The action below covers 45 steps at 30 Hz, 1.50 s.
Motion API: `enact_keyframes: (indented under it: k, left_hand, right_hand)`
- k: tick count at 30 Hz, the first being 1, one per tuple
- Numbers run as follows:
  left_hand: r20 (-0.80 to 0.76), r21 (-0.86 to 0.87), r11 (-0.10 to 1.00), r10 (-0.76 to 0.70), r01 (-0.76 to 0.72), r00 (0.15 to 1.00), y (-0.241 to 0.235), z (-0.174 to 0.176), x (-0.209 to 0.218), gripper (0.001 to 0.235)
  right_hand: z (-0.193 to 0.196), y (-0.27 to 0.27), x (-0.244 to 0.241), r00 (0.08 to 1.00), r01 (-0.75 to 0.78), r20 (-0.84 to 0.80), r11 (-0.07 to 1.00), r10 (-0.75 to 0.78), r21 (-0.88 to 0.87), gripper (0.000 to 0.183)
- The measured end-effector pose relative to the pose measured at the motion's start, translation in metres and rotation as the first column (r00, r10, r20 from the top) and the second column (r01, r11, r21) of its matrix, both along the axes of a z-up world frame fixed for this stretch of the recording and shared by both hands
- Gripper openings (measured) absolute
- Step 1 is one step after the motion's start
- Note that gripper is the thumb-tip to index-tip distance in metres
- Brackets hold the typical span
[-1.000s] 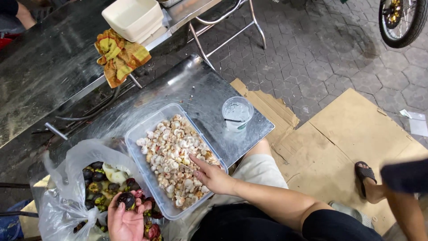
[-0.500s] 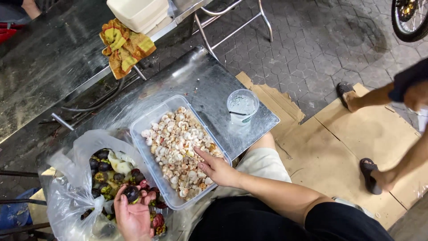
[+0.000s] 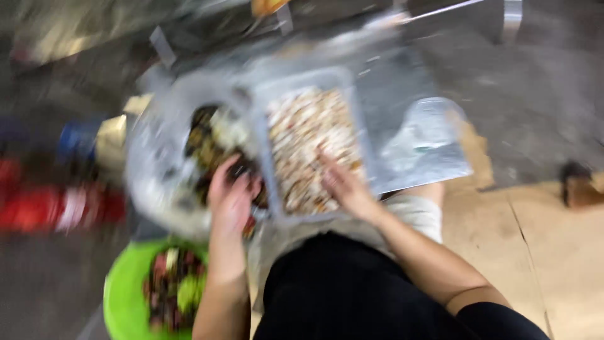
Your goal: Peeling mangosteens with a knife and placing the fruit into a plastic container.
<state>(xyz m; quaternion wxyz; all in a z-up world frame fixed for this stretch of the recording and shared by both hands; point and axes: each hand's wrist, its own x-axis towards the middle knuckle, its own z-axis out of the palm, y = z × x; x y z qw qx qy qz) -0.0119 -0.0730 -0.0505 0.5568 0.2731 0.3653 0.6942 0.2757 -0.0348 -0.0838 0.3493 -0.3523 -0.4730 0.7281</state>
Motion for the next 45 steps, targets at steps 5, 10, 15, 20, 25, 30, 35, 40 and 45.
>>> enact_keyframes:
  k: [5,10,15,20,25,30,35,40,45]
  left_hand:
    - [0.011,0.084,0.992,-0.093,0.091,0.996,0.002,0.028,0.012,0.064]
    - [-0.025,0.06,0.995,-0.074,0.076,0.997,-0.007,0.025,0.014,0.061]
    - [-0.311,0.078,0.995,-0.032,0.059,0.95,-0.008,0.034,0.017,0.065]
    - [-0.41,-0.02,0.997,0.062,-0.077,0.91,-0.006,0.05,0.025,0.059]
    - [-0.499,0.138,0.928,0.368,-0.347,0.785,-0.008,0.039,0.024,0.051]
    - [-0.425,0.308,0.741,0.668,-0.597,0.61,-0.007,0.023,0.021,0.043]
    - [-0.13,0.268,0.853,0.493,-0.448,0.86,-0.023,0.026,-0.005,0.05]
    - [0.088,0.291,0.937,0.177,-0.195,0.98,-0.032,0.03,-0.039,0.057]
    - [-0.005,0.109,0.993,0.045,-0.044,0.999,-0.007,0.027,-0.065,0.059]
  right_hand:
    - [0.075,0.006,-0.033,0.976,-0.219,0.032,0.961,0.217,0.167,0.061]
    - [0.101,0.01,-0.055,0.927,-0.372,0.157,0.884,0.34,0.283,0.059]
    - [0.103,0.016,-0.065,0.893,-0.414,0.372,0.784,0.253,0.462,0.055]
    - [0.091,0.018,-0.078,0.926,-0.354,0.32,0.76,0.202,0.546,0.048]
    - [0.082,0.017,-0.111,0.94,-0.336,0.182,0.882,0.29,0.33,0.048]
    - [0.085,0.004,-0.152,0.918,-0.367,-0.128,0.927,0.374,0.077,0.051]
    - [0.101,0.013,-0.166,0.899,-0.335,-0.386,0.894,0.208,-0.297,0.055]
    - [0.068,0.026,-0.155,0.952,-0.305,-0.06,0.945,0.299,-0.122,0.055]
    - [0.103,0.032,-0.098,0.951,-0.299,0.253,0.734,0.177,0.609,0.049]
